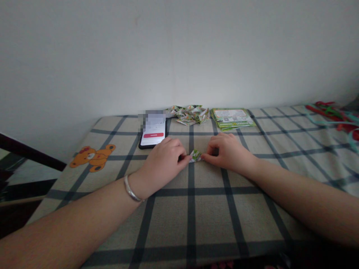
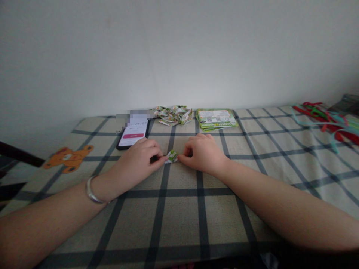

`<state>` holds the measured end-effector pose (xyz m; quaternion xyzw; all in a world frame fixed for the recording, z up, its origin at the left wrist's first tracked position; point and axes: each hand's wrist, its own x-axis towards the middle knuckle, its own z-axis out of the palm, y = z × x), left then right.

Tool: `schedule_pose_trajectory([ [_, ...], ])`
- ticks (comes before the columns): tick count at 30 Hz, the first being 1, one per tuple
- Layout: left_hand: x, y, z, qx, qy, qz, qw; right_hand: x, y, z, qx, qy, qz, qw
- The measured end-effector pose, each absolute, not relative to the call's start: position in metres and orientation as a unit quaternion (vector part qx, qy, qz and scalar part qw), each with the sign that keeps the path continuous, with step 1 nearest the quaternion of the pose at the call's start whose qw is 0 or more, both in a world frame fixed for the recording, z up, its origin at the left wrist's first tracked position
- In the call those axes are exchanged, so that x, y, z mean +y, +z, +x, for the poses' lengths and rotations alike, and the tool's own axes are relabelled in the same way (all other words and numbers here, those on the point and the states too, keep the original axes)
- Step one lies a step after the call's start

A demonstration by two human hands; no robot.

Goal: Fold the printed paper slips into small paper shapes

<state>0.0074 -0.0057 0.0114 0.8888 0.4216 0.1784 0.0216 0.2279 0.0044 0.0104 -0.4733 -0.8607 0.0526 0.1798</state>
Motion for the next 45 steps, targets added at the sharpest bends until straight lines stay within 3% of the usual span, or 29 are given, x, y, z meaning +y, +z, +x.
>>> schedule_pose_trajectory([
  [14,-0.004,0.006,0.006,0.391,0.195,0.899,0.028,0.003,0.008,0.225,-0.881,0.042,-0.427,0.198],
  [26,-0.002,0.011,0.006,0.273,0.168,0.945,-0.059,-0.010,0.014,0.224,-0.945,-0.098,-0.267,0.162],
  [37,0.002,0.009,-0.002,0.230,0.170,0.956,-0.061,0.000,0.006,0.236,-0.959,-0.001,-0.213,0.186],
  [45,0.006,0.016,-0.004,0.186,0.119,0.972,-0.084,-0.003,0.013,0.241,-0.967,-0.047,-0.200,0.150],
])
